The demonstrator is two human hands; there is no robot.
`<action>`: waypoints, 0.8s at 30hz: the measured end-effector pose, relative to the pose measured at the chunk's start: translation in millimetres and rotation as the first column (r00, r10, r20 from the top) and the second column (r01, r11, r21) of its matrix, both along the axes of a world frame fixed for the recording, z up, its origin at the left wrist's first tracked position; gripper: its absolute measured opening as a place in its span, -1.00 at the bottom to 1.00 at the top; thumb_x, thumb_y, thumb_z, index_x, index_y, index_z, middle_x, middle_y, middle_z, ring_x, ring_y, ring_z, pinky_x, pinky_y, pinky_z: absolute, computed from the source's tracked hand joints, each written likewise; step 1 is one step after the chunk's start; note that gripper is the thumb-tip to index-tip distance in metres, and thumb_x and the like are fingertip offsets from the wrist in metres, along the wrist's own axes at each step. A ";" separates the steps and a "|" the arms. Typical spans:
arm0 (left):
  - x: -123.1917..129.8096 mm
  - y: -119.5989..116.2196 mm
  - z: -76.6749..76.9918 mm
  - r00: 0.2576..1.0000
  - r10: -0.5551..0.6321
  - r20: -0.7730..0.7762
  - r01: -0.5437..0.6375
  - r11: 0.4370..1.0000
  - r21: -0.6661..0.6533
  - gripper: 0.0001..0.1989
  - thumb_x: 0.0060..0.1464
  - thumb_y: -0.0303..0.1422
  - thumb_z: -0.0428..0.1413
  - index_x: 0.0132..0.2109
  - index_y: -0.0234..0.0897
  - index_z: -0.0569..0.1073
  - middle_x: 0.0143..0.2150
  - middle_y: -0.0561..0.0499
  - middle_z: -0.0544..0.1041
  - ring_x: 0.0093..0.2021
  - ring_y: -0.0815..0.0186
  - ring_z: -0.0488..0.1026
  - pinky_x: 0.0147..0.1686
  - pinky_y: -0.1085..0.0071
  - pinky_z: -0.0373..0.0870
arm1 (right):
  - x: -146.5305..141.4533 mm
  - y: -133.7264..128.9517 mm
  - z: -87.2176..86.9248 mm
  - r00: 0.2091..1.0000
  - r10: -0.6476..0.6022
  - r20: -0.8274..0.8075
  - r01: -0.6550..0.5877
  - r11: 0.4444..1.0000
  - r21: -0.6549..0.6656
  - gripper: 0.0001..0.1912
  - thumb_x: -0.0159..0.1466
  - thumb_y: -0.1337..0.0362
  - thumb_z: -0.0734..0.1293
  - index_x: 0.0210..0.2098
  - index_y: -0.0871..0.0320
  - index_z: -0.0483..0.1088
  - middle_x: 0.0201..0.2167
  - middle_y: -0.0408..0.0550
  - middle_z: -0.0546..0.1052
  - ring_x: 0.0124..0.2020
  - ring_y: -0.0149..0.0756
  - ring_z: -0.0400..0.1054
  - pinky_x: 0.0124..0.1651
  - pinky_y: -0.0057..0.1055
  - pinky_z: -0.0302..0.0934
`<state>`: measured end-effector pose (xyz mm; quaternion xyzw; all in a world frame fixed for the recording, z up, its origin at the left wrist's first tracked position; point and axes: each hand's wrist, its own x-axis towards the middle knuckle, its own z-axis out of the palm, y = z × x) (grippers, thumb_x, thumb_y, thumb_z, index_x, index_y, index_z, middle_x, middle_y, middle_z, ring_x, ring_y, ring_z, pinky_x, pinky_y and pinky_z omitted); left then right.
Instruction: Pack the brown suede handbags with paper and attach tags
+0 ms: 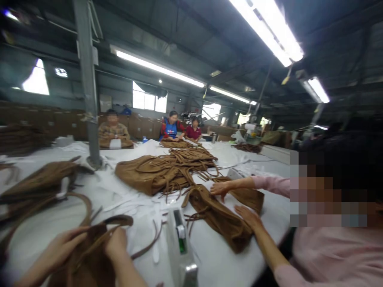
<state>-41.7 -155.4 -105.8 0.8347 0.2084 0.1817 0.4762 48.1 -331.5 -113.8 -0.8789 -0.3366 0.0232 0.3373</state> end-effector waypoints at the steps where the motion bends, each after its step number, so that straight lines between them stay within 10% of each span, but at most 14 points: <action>1: -4.3 5.6 -0.8 0.999 -0.031 -0.020 0.030 0.999 -0.041 -0.65 -0.16 -0.09 0.14 -0.27 -0.19 0.59 -0.30 0.05 0.64 -0.19 0.10 0.54 -0.15 0.32 0.47 | -1.7 18.1 -6.1 0.999 0.006 -0.033 -0.006 1.000 0.006 -0.80 0.21 0.32 0.23 -0.30 0.22 0.49 -0.38 0.11 0.58 -0.34 -0.18 0.50 -0.36 -0.40 0.32; 17: 11.1 -20.5 -14.1 0.998 0.038 -0.042 -0.041 0.997 -0.072 -0.57 -0.06 -0.05 0.07 -0.17 -0.24 0.55 -0.16 0.00 0.62 -0.05 0.09 0.50 -0.02 0.35 0.43 | 6.5 32.9 -48.5 0.990 -0.134 -0.040 0.134 0.991 -0.021 -0.78 0.19 0.40 0.18 -0.36 0.21 0.48 -0.37 0.17 0.57 -0.31 -0.07 0.46 -0.25 -0.24 0.28; 22: 7.3 -30.3 -24.2 0.991 0.133 -0.029 -0.133 0.910 -0.393 -0.45 0.07 -0.01 -0.10 -0.02 -0.34 0.46 -0.29 -0.06 0.61 -0.21 0.11 0.55 -0.30 0.34 0.53 | 1.2 26.4 -45.9 0.984 -0.175 0.024 0.176 0.984 -0.027 -0.75 0.23 0.39 0.16 -0.31 0.20 0.49 -0.33 0.18 0.55 -0.23 -0.07 0.44 -0.16 -0.18 0.29; 24: -1.6 -28.4 -30.9 0.991 0.133 -0.018 -0.130 0.912 -0.388 -0.44 0.10 -0.01 -0.11 0.05 -0.31 0.40 -0.14 -0.08 0.59 -0.09 0.12 0.52 -0.12 0.29 0.51 | -4.9 21.5 -43.3 0.984 -0.158 0.078 0.159 0.987 -0.005 -0.74 0.24 0.38 0.18 -0.19 0.16 0.47 -0.19 0.15 0.54 -0.09 -0.05 0.39 -0.04 -0.13 0.27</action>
